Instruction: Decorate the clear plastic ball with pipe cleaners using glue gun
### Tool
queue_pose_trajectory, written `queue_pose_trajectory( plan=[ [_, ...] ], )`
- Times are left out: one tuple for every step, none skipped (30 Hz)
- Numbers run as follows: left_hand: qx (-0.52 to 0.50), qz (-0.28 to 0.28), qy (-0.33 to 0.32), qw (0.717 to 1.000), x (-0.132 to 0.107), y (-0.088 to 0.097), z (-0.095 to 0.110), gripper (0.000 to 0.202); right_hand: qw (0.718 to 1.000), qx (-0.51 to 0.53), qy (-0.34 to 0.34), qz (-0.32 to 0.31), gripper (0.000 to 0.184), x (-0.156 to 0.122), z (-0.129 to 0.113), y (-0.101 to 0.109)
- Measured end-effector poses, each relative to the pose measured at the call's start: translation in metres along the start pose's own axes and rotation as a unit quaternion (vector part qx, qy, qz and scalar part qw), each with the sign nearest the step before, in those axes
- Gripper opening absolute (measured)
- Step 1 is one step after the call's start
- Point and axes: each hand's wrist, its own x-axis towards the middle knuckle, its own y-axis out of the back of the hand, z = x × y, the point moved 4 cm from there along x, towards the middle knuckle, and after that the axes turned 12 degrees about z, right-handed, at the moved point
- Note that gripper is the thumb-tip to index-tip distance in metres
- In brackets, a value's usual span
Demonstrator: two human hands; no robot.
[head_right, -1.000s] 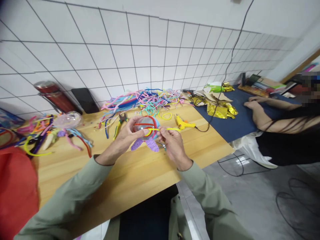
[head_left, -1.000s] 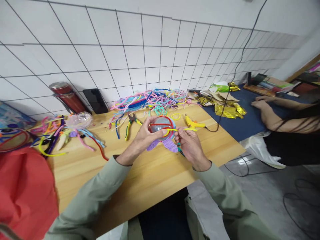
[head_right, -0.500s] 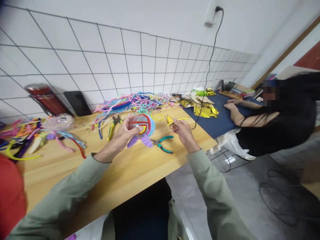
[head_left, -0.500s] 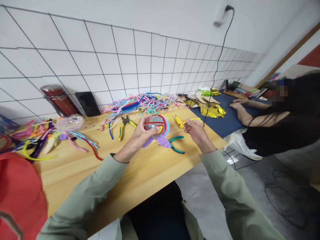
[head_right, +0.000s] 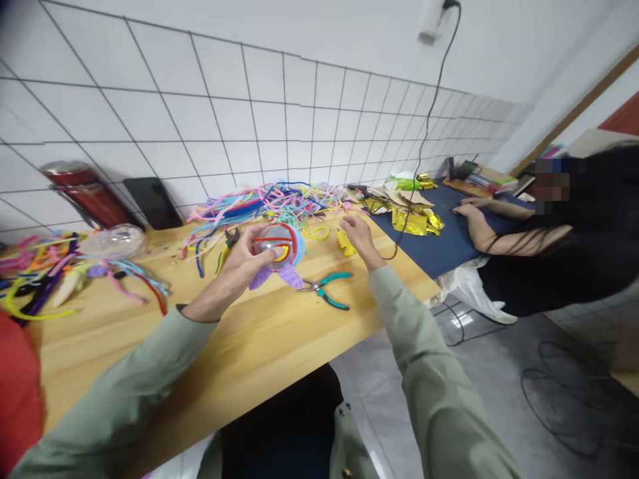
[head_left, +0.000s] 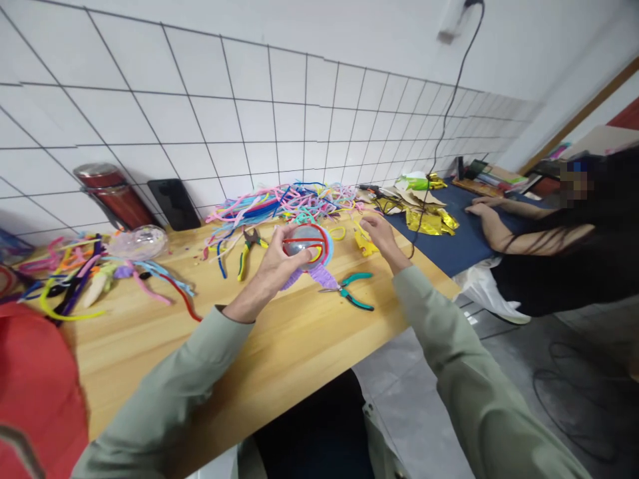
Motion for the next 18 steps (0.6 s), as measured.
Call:
queue_pose_trajectory(
  plan=[
    [-0.008,0.003,0.005,1.000,0.000,0.000,0.000,0.083,0.999,0.028,0.016,0.005,0.046,-0.011,-0.010,0.003],
    [-0.019,0.004,0.008,1.000,0.000,-0.001,0.001,0.082,0.998,0.060,0.032,0.009,0.049,-0.025,-0.022,0.007],
    [-0.031,0.003,0.009,0.999,0.000,-0.001,0.001,0.081,0.993,0.099,0.057,0.012,0.050,-0.041,-0.034,0.013],
    [-0.042,0.001,0.008,0.999,0.000,-0.002,0.002,0.079,0.981,0.167,0.096,0.022,0.048,-0.058,-0.048,0.021],
    [-0.049,-0.002,0.006,0.999,0.000,-0.002,0.002,0.077,0.968,0.206,0.143,0.026,0.044,-0.075,-0.061,0.028],
    [-0.052,-0.009,0.004,0.999,-0.001,-0.003,0.002,0.075,0.956,0.217,0.193,0.031,0.040,-0.092,-0.074,0.036],
    [-0.053,-0.018,0.003,0.998,-0.001,-0.004,0.001,0.073,0.946,0.219,0.238,0.035,0.036,-0.107,-0.084,0.041],
    [-0.050,-0.031,0.003,0.998,-0.002,-0.006,0.000,0.071,0.938,0.215,0.271,0.035,0.032,-0.120,-0.092,0.045],
    [-0.047,-0.044,0.006,0.998,-0.002,-0.007,-0.003,0.070,0.932,0.207,0.295,0.033,0.030,-0.130,-0.098,0.047],
    [-0.042,-0.057,0.012,0.997,-0.003,-0.008,-0.006,0.070,0.928,0.200,0.312,0.026,0.029,-0.137,-0.101,0.046],
    [-0.036,-0.070,0.021,0.997,-0.003,-0.008,-0.009,0.070,0.927,0.193,0.321,0.017,0.029,-0.141,-0.102,0.044],
    [-0.032,-0.080,0.030,0.996,-0.004,-0.007,-0.013,0.071,0.926,0.189,0.325,0.007,0.030,-0.144,-0.102,0.041],
    [-0.027,-0.089,0.038,0.995,-0.005,-0.006,-0.016,0.072,0.926,0.188,0.326,-0.003,0.030,-0.147,-0.100,0.037],
    [-0.022,-0.099,0.043,0.994,-0.007,-0.004,-0.018,0.072,0.926,0.190,0.325,-0.014,0.031,-0.148,-0.097,0.032],
    [-0.013,-0.108,0.045,0.993,-0.008,-0.001,-0.021,0.072,0.927,0.194,0.321,-0.024,0.031,-0.150,-0.094,0.028],
    [0.000,-0.115,0.046,0.992,-0.010,0.003,-0.024,0.071,0.927,0.197,0.317,-0.033,0.031,-0.152,-0.090,0.024],
    [0.018,-0.120,0.050,0.991,-0.012,0.008,-0.027,0.071,0.928,0.199,0.312,-0.042,0.031,-0.154,-0.087,0.021],
    [0.038,-0.124,0.057,0.990,-0.014,0.013,-0.030,0.071,0.929,0.199,0.308,-0.052,0.030,-0.157,-0.084,0.019]
  ],
)
